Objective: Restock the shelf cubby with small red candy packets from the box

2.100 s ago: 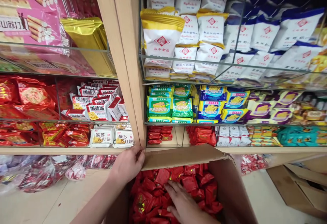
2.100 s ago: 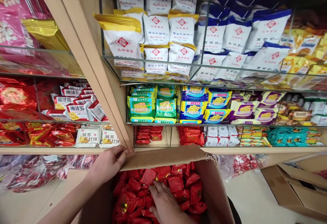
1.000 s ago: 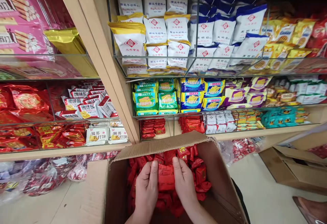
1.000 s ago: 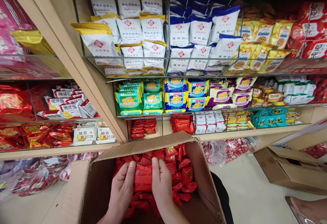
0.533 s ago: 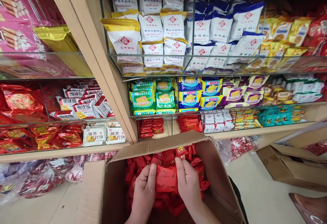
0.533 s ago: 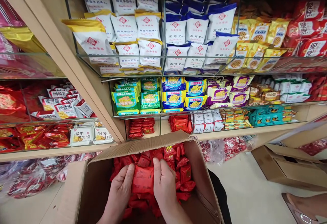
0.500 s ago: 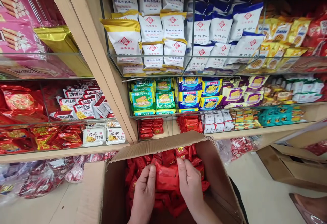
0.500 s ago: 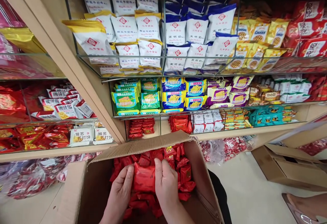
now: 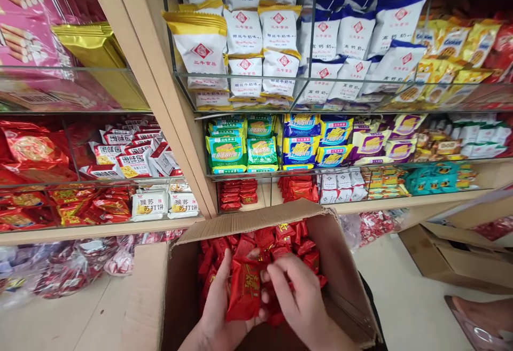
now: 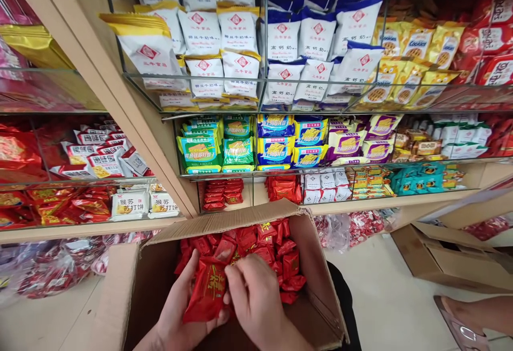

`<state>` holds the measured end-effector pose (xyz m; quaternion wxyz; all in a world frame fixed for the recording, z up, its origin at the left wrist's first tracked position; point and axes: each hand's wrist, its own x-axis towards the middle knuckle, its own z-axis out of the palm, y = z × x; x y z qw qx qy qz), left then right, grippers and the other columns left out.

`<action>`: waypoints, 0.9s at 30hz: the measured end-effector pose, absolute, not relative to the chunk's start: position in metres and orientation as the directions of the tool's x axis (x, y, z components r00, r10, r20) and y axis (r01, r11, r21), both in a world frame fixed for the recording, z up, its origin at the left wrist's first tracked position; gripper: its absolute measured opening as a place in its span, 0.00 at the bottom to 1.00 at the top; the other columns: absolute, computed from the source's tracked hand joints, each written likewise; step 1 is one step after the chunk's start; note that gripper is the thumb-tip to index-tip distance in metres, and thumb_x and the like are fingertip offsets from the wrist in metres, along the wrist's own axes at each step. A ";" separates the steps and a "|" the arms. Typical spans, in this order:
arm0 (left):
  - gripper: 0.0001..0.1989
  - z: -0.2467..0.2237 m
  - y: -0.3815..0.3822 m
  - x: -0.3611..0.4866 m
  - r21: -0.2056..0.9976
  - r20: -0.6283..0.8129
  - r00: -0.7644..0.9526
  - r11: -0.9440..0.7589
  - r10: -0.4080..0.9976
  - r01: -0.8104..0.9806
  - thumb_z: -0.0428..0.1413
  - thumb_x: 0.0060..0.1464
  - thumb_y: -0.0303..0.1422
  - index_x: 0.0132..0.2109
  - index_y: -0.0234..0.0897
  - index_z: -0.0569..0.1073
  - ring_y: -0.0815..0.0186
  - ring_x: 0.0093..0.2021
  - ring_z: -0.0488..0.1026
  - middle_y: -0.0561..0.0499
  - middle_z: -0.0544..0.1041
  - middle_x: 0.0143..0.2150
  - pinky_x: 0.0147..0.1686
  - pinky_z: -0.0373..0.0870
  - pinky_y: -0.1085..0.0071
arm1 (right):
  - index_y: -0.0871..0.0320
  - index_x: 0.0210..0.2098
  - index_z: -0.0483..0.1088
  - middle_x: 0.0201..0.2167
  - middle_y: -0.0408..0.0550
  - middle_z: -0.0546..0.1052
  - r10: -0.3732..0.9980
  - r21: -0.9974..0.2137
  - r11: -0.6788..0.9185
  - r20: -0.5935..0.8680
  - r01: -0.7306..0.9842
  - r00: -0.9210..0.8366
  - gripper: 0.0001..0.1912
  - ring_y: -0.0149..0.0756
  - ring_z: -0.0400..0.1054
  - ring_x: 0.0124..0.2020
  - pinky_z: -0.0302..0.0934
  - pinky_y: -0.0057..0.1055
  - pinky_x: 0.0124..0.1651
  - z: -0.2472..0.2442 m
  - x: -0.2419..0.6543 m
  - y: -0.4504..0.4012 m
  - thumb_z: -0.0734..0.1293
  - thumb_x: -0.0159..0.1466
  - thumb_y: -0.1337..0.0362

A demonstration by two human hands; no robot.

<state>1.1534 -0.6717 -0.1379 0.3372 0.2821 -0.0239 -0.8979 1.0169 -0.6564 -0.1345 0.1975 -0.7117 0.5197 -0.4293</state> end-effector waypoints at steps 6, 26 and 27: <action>0.31 -0.128 -0.675 1.151 0.288 -0.506 -0.727 -0.886 -0.464 0.364 0.41 0.47 0.56 0.33 0.31 0.72 0.65 0.19 0.70 0.47 0.74 0.20 0.17 0.60 0.75 | 0.54 0.47 0.63 0.41 0.47 0.71 -0.958 -0.869 -0.171 0.036 -0.465 0.284 0.21 0.37 0.63 0.43 0.57 0.33 0.46 -0.114 1.002 -0.675 0.64 0.54 0.61; 0.24 -0.100 -0.707 1.186 0.892 0.153 -0.310 0.267 -0.938 -0.366 0.42 0.56 0.40 0.59 0.43 0.51 0.62 0.60 0.50 0.50 0.56 0.60 0.58 0.45 0.67 | 0.58 0.39 0.65 0.32 0.45 0.72 -0.986 -0.984 -0.014 -0.015 -0.175 0.167 0.13 0.33 0.66 0.32 0.61 0.32 0.35 -0.093 1.003 -0.705 0.64 0.54 0.63; 0.21 -0.098 -0.722 1.195 0.785 0.181 -0.327 0.337 -0.927 -0.520 0.42 0.56 0.40 0.55 0.42 0.58 0.62 0.57 0.55 0.49 0.62 0.56 0.56 0.48 0.68 | 0.58 0.40 0.65 0.34 0.46 0.71 -0.987 -0.919 -0.138 0.096 -0.371 0.129 0.12 0.34 0.65 0.34 0.60 0.33 0.38 -0.088 0.997 -0.719 0.63 0.55 0.64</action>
